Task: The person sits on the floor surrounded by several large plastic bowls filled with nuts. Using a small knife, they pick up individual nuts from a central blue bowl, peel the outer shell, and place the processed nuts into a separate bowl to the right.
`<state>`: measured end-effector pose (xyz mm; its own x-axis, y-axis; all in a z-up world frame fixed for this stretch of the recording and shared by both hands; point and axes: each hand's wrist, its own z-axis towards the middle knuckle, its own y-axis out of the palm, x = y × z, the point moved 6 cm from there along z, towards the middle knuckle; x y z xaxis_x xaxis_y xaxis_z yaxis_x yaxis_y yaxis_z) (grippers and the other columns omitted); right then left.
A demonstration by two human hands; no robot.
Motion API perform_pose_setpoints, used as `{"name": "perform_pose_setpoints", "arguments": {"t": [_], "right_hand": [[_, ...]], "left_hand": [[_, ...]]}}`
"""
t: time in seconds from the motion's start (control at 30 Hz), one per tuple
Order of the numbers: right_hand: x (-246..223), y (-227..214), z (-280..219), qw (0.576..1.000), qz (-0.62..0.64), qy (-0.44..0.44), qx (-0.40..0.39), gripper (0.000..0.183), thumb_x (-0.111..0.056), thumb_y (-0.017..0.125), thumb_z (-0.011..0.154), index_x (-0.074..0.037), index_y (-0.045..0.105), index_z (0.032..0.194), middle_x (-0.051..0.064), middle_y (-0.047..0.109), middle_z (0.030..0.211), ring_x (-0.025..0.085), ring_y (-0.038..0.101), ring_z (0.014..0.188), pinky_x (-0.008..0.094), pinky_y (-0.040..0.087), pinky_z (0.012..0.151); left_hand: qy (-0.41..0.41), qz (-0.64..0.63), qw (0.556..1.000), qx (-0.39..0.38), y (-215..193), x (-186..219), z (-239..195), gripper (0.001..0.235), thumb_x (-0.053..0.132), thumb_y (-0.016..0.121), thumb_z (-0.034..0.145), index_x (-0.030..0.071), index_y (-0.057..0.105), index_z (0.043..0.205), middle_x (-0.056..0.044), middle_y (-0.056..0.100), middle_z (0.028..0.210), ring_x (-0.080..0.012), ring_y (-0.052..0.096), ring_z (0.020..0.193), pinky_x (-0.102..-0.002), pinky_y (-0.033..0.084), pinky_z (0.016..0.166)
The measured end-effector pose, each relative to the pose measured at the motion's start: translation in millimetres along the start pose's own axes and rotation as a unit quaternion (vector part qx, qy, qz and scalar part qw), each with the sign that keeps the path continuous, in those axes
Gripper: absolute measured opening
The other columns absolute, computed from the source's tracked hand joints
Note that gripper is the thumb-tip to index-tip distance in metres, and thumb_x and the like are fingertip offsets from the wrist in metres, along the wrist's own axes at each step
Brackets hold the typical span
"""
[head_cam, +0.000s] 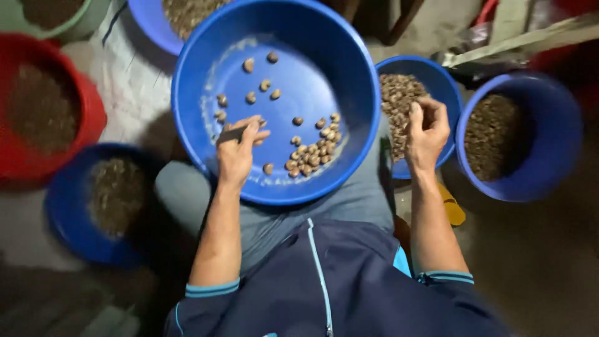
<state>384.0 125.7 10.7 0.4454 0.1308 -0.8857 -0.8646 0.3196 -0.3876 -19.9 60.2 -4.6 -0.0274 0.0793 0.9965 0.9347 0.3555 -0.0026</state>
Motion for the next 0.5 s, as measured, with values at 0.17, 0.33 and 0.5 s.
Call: {"name": "perform_pose_setpoints", "arguments": {"t": [0.17, 0.33, 0.5], "right_hand": [[-101.1, 76.0, -2.1, 0.986, -0.034, -0.091, -0.132, 0.014, -0.012, 0.071, 0.106, -0.009, 0.068, 0.119, 0.012, 0.075, 0.094, 0.026, 0.073, 0.087, 0.038, 0.059, 0.077], [-28.4, 187.7, -24.8, 0.902, -0.266, -0.134, -0.311, 0.027, -0.038, 0.072, 0.095, -0.030, 0.062, 0.119, -0.008, 0.077, 0.088, 0.023, 0.075, 0.079, 0.044, 0.059, 0.073], [86.0, 284.1, -69.7, 0.745, -0.509, -0.306, -0.302, 0.037, -0.016, 0.057, 0.092, -0.029, 0.067, 0.125, 0.005, 0.076, 0.100, 0.033, 0.076, 0.068, 0.068, 0.050, 0.043]], "left_hand": [[0.017, 0.004, 1.000, -0.003, -5.8, 13.9, -2.5, 0.019, 0.012, 0.064, 0.104, -0.003, 0.072, 0.114, -0.024, 0.076, 0.104, -0.0318, 0.079, 0.084, -0.029, 0.065, 0.067], [0.020, -0.002, 1.000, -0.018, -8.4, 8.8, -4.5, 0.023, 0.014, 0.063, 0.105, -0.004, 0.070, 0.117, -0.023, 0.076, 0.107, -0.0291, 0.079, 0.086, -0.028, 0.065, 0.069], [-0.008, 0.014, 1.000, -0.019, -7.3, 6.5, -1.2, 0.023, 0.011, 0.061, 0.105, -0.007, 0.069, 0.119, -0.027, 0.074, 0.108, -0.0355, 0.076, 0.089, -0.037, 0.065, 0.073]]}}
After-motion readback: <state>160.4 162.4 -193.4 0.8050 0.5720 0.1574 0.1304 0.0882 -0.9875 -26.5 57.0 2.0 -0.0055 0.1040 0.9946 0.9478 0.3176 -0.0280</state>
